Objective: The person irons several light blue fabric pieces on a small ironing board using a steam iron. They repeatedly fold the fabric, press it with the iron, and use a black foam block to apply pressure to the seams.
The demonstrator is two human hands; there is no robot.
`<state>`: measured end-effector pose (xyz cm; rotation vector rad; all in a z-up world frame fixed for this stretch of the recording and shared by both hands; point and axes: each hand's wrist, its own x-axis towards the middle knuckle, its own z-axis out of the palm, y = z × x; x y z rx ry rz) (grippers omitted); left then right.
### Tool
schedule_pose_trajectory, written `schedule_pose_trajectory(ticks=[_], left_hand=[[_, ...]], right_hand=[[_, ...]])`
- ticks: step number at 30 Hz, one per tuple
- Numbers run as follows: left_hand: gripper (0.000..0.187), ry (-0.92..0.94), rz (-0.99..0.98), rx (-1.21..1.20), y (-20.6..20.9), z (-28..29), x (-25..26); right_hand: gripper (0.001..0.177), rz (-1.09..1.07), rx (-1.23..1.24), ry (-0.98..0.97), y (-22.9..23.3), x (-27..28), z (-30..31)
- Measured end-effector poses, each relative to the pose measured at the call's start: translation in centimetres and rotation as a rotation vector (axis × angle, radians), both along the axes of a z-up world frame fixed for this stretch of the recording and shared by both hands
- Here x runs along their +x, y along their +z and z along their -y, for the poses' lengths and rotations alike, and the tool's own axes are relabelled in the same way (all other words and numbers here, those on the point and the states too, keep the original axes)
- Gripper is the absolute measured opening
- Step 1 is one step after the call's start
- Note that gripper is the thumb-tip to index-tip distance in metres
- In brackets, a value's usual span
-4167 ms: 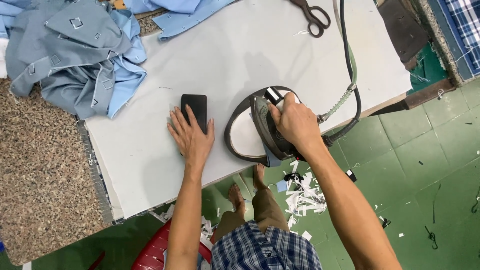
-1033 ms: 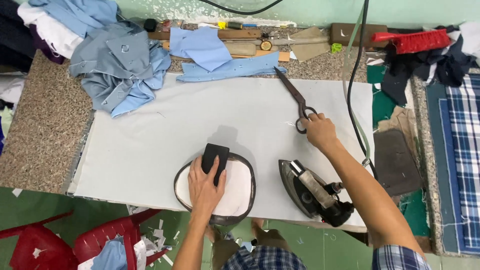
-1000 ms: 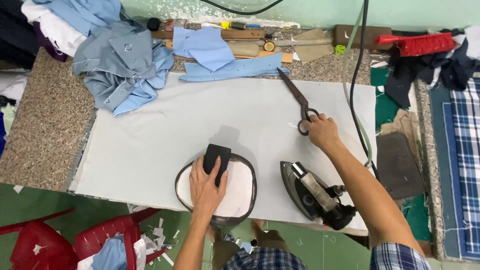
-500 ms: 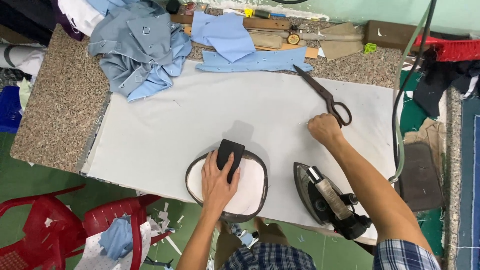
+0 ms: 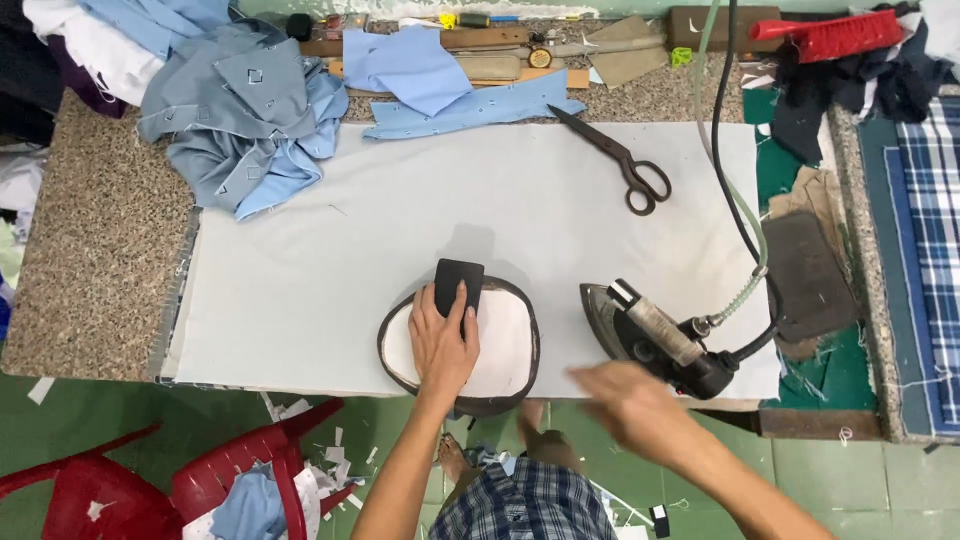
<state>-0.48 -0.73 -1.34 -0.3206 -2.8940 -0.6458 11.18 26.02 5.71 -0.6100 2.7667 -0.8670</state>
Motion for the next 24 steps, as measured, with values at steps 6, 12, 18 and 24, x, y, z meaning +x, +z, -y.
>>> schedule_pose_trajectory(ticks=[6, 12, 18, 24], left_hand=[[0.043, -0.053, 0.023, 0.118, -1.9, 0.9, -0.7], [0.040, -0.041, 0.011, 0.152, -2.7, 1.0, -0.8], [0.057, -0.030, 0.056, 0.120, -0.8, 0.4, -0.6], [0.056, -0.023, 0.102, 0.051, 0.1, 0.4, -0.1]], right_hand=[[0.065, -0.524, 0.964, -0.366, -6.1, 5.0, -5.9], [0.044, -0.575, 0.948, -0.561, -10.0, 5.4, -3.3], [0.063, 0.370, -0.077, -0.278, -14.5, 6.0, 14.1], [0.034, 0.261, -0.487, -0.582, -29.0, 4.4, 22.4]])
